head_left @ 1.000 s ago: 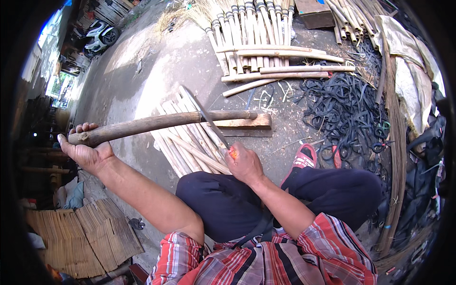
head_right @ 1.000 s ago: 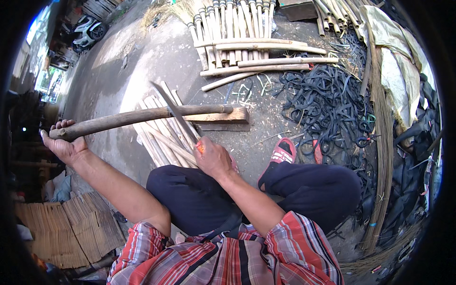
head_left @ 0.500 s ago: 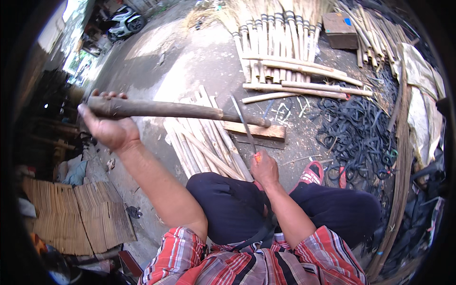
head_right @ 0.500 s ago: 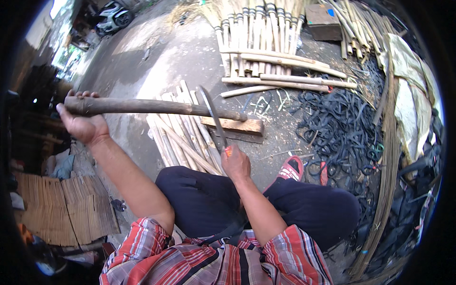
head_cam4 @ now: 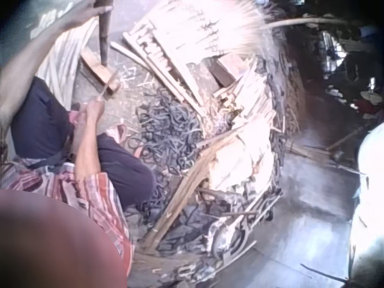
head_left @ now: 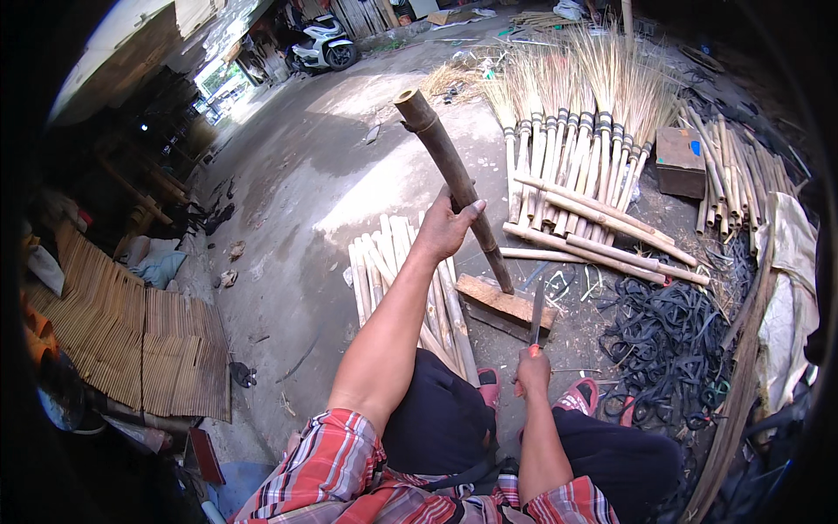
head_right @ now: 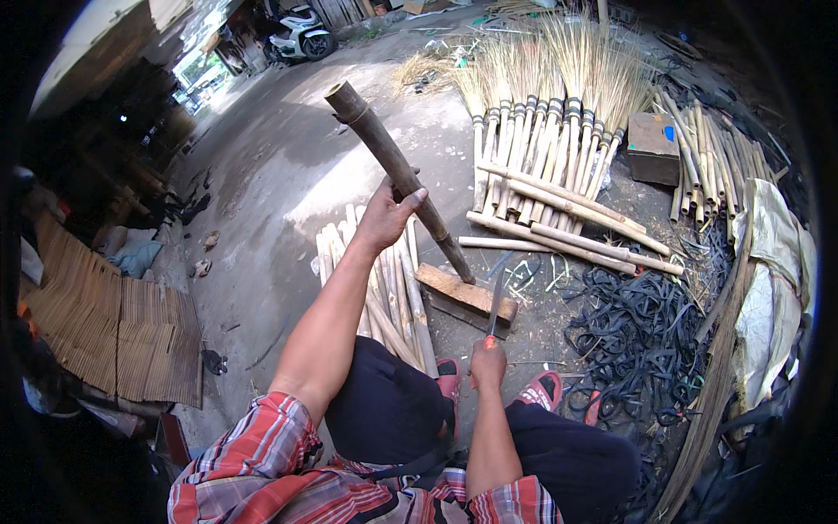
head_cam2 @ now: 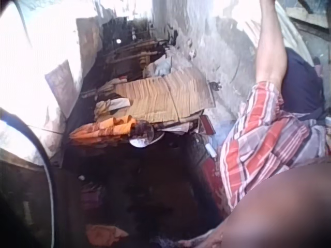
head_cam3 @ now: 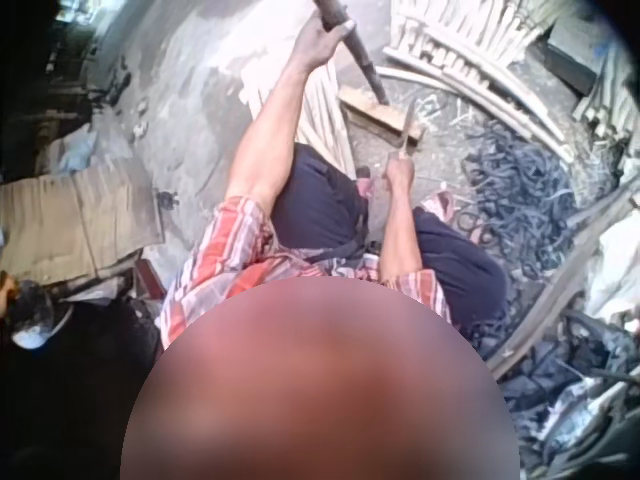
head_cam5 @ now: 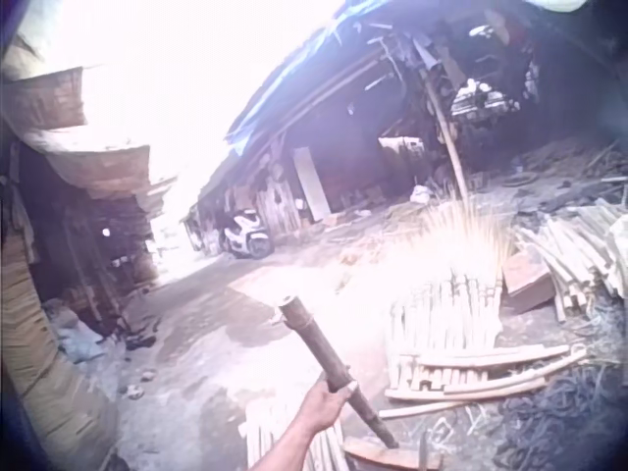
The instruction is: The person sits on the ground and uses a knife to sharpen the ends of wooden sticks one by one. They hold each stick with the left hand and scrape the tip with the knife in the right hand, then place the finished stick aside. The person also handles a bundle of thin sticks at the end.
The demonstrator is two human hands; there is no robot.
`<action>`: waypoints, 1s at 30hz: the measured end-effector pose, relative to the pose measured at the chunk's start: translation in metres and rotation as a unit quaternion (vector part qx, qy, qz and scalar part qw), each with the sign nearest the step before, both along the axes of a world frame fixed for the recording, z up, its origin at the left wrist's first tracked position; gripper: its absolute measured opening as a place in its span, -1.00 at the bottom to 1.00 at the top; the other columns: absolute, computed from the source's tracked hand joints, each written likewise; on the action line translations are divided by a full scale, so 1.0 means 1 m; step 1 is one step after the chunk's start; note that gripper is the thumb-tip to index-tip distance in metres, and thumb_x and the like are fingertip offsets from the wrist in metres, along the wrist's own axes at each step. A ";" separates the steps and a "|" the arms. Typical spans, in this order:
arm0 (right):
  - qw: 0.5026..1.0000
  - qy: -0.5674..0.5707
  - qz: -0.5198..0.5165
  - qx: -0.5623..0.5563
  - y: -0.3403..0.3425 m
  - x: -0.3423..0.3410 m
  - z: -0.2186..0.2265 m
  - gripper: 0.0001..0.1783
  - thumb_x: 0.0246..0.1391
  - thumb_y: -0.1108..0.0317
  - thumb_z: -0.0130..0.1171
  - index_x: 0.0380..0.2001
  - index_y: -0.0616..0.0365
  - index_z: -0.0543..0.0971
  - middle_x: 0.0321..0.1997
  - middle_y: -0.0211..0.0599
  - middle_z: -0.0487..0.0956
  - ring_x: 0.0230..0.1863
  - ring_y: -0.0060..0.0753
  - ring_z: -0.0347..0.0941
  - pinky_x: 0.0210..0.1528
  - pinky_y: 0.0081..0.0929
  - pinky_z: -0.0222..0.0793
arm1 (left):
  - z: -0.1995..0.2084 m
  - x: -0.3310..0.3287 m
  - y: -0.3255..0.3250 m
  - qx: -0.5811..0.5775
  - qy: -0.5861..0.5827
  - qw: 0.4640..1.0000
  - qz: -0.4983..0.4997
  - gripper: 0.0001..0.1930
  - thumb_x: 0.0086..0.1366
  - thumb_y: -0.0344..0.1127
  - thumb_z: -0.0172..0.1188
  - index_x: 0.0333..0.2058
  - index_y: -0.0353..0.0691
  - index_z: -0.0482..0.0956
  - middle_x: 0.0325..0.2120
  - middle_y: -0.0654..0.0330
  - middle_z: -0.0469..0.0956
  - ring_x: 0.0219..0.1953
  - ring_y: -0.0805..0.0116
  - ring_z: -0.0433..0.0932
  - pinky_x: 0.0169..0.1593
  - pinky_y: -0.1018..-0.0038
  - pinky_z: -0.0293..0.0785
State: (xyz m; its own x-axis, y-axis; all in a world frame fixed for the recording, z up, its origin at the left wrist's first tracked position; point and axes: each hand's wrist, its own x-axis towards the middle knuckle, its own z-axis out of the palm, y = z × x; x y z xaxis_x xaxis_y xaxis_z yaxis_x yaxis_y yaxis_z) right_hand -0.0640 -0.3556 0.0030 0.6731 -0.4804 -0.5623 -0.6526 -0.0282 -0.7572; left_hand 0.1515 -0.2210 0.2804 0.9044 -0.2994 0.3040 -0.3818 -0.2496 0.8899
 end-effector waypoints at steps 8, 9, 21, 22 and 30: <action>0.973 -0.214 -0.082 -0.010 -0.010 0.020 0.104 -0.46 -0.02 0.01 0.53 -0.37 0.26 0.50 -0.44 -0.10 0.66 -0.35 -0.17 0.66 -0.25 -0.24 0.51 | 0.047 -0.054 -0.044 0.137 -0.043 0.980 -0.137 -0.45 0.31 -0.16 0.40 0.19 -0.27 0.47 -0.13 0.14 0.61 -0.04 0.43 0.52 0.06 0.38 0.48; 0.961 -0.256 -0.108 -0.008 -0.012 0.021 0.116 -0.44 -0.06 0.04 0.58 -0.30 0.27 0.50 -0.38 -0.12 0.68 -0.31 -0.19 0.66 -0.23 -0.26 0.52 | 0.046 -0.064 -0.057 0.165 -0.141 0.960 -0.177 -0.45 0.27 -0.17 0.42 0.16 -0.29 0.50 -0.12 0.06 0.63 -0.02 0.31 0.57 0.07 0.32 0.48; 0.791 -0.488 -0.284 0.238 -0.036 0.013 0.166 -0.74 0.21 0.29 0.35 -0.21 0.19 0.52 -0.36 -0.37 0.59 -0.49 -0.60 0.51 -0.45 -0.60 0.44 | 0.026 -0.110 -0.098 0.306 -0.023 0.925 -0.225 -0.38 0.37 0.16 0.21 0.10 -0.31 0.56 -0.29 -0.06 0.69 -0.17 0.03 0.68 -0.08 0.20 0.59; 0.768 -0.494 -0.310 0.263 -0.044 0.013 0.165 -0.69 0.23 0.26 0.33 -0.10 0.20 0.51 -0.33 -0.33 0.61 -0.49 -0.60 0.49 -0.44 -0.58 0.44 | 0.030 -0.100 -0.086 0.328 0.079 0.919 -0.202 -0.36 0.39 0.21 0.17 0.02 -0.36 0.63 -0.32 -0.06 0.70 -0.21 0.06 0.70 -0.11 0.19 0.61; 0.651 -0.506 -0.414 0.386 -0.082 -0.001 0.181 -0.51 0.25 0.05 0.29 -0.07 0.32 0.56 -0.20 -0.21 0.65 -0.48 -0.58 0.42 -0.37 -0.52 0.45 | -0.018 -0.067 -0.051 0.254 0.373 0.872 -0.192 0.16 0.29 0.55 -0.05 0.44 -0.43 -0.06 0.36 -0.20 0.26 0.21 -0.08 0.51 0.02 0.14 0.63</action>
State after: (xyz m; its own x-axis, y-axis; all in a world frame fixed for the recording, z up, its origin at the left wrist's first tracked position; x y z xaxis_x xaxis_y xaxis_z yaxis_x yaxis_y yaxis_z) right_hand -0.0646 -0.4375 0.1840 0.5774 -0.7504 -0.3217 0.6409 0.6607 -0.3907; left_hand 0.0841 -0.2719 0.2627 0.5972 -0.5492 -0.5845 0.1126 -0.6642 0.7391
